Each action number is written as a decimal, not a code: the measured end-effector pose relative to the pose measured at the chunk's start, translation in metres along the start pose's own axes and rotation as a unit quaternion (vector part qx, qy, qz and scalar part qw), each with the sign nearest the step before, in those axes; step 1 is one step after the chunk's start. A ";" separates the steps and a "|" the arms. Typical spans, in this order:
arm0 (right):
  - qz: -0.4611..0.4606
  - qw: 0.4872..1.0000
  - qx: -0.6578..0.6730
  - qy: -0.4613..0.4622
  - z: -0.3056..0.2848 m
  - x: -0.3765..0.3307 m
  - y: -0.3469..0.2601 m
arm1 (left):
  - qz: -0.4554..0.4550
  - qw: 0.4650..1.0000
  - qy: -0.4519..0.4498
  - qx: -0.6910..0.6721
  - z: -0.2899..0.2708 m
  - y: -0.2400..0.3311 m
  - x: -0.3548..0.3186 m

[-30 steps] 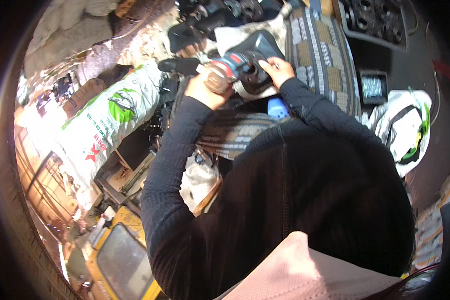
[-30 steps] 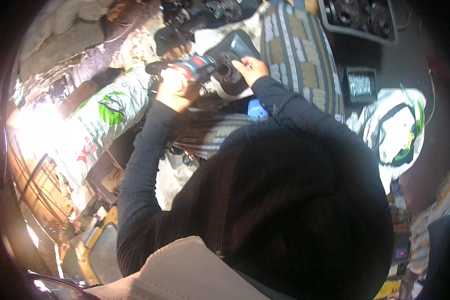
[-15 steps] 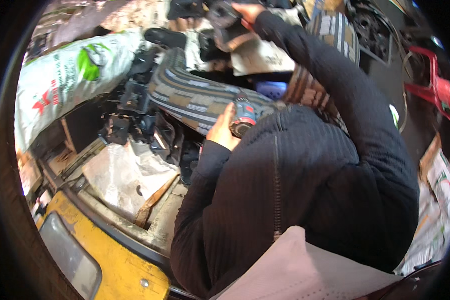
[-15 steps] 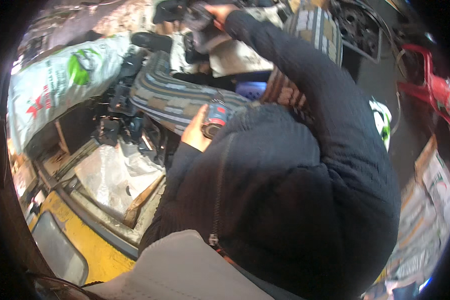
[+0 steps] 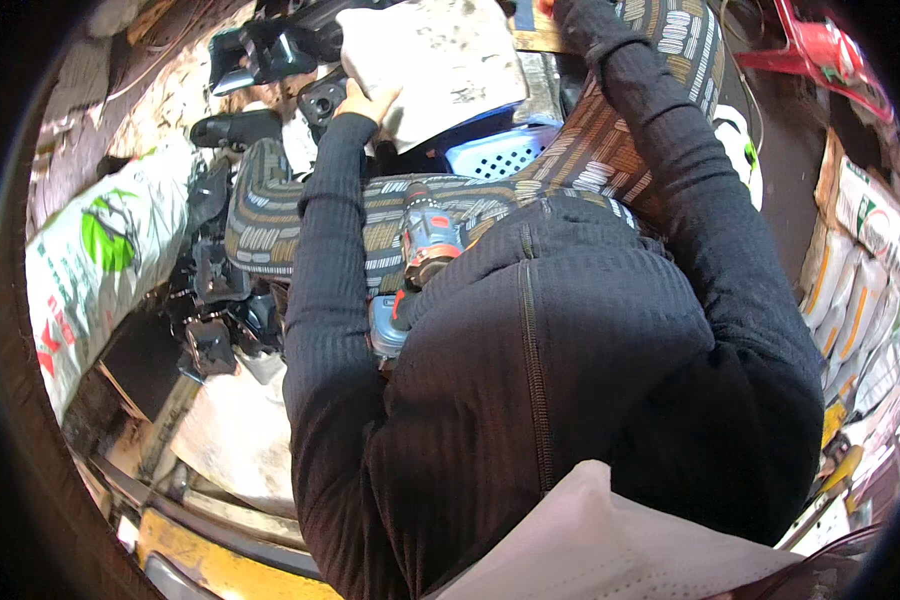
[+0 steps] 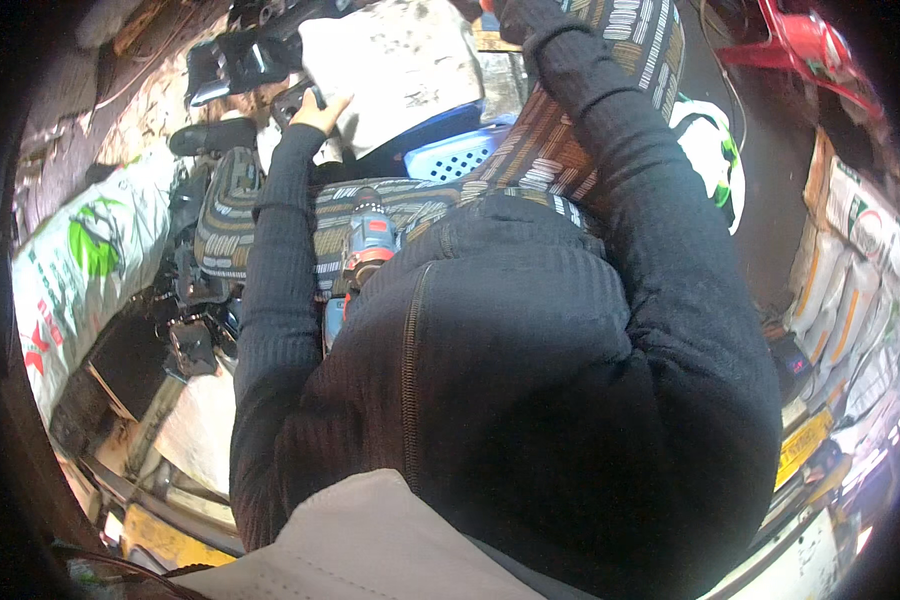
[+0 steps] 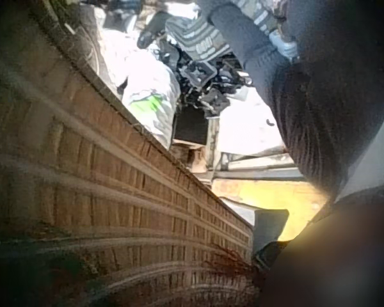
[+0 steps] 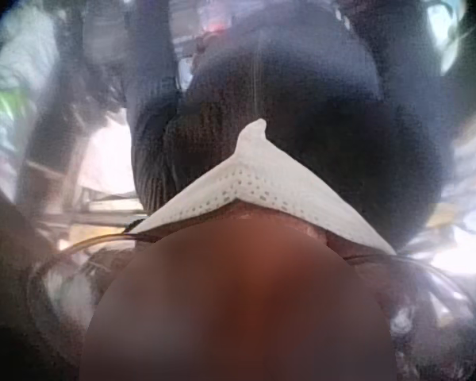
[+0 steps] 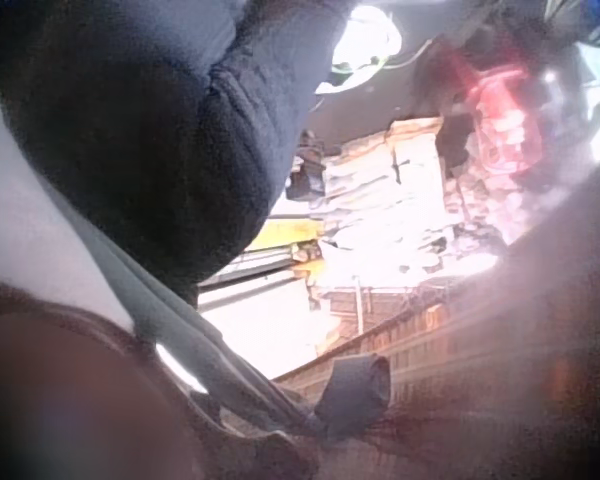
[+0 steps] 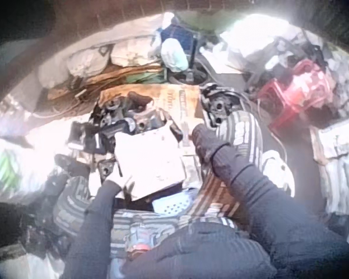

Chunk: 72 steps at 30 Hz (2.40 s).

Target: The person uses a cordless drill to fasten screws into a black plastic part. They repeatedly pick up screws, align the part, and drive the screws in. The person also briefly handles a blue helmet.

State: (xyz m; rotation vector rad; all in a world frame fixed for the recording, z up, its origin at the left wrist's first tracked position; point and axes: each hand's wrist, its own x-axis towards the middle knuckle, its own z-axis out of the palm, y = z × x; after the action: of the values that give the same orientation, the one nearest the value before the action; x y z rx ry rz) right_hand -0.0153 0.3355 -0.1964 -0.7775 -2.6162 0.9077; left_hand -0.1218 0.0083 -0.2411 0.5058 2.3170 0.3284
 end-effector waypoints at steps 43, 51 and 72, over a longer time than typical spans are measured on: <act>-0.236 0.798 0.442 -0.336 -0.198 -0.127 -0.194 | -0.078 0.809 -0.022 -0.583 -0.115 -0.081 0.163; -0.269 0.813 0.377 -0.352 -0.205 -0.167 -0.248 | -0.050 0.780 -0.024 -0.624 -0.099 -0.085 0.133; -0.275 0.746 0.478 -0.374 -0.197 -0.085 -0.186 | -0.094 0.775 0.027 -0.624 -0.098 -0.085 0.126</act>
State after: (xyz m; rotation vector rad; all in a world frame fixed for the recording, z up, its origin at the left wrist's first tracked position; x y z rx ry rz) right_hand 0.0600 0.2617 0.0678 0.7293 -2.0621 2.3231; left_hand -0.2968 -0.0197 -0.2809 -0.4141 1.6425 1.6044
